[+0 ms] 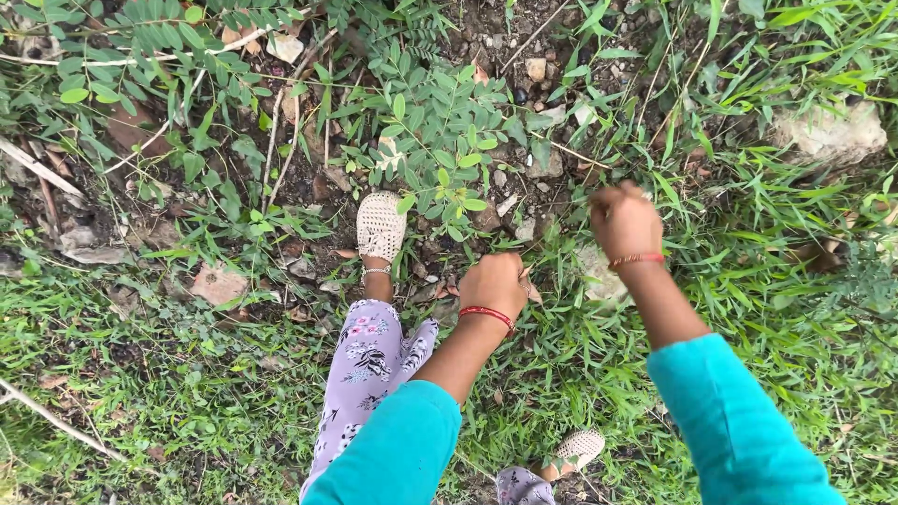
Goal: Picking up dry leaves and debris from a grassy outdoor area.
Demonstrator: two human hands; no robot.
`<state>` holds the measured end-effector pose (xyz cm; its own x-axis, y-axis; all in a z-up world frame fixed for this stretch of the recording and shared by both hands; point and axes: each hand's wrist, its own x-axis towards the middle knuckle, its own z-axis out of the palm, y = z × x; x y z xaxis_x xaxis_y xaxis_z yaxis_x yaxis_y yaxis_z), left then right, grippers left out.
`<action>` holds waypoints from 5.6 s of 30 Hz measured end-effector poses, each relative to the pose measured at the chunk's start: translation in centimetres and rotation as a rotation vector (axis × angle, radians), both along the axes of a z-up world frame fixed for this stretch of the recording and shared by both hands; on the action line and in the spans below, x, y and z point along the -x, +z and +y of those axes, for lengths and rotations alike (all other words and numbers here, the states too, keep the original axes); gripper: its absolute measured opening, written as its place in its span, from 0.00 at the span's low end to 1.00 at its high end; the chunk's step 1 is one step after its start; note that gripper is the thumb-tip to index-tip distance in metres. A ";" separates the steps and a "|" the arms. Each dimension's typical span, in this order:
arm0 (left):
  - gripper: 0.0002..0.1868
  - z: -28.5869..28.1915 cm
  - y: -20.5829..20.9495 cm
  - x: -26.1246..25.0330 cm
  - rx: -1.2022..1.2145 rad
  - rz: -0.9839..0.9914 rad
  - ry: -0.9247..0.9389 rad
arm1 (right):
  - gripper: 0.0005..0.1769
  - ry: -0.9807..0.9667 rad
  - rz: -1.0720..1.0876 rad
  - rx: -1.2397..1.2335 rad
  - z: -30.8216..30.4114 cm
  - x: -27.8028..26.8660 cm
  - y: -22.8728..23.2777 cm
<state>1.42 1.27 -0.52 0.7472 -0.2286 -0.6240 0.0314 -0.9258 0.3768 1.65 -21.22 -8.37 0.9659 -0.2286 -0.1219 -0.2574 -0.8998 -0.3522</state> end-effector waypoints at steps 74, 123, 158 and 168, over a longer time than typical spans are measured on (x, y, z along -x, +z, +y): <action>0.10 0.4 -0.1 1.1 -0.121 -0.062 -0.124 | 0.05 0.006 -0.336 0.325 0.3 8.0 1.5; 0.09 -21.1 21.8 43.6 0.619 -0.310 -0.977 | 0.18 -0.741 -0.267 -0.603 -8.1 60.8 32.5; 0.18 -25.2 22.5 53.4 0.825 0.285 -0.916 | 0.18 -0.717 -0.520 -0.503 -7.4 72.8 38.9; 0.25 -20.7 31.1 52.1 0.903 0.045 -0.928 | 0.10 -0.894 -0.544 -0.492 -6.2 73.5 37.6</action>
<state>-50.64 -19.44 30.54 0.0657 -0.9978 0.0013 -0.4525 -0.0286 0.8913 -71.89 -27.42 29.27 0.4355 -0.9002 -0.0054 -0.4397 -0.2075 -0.8739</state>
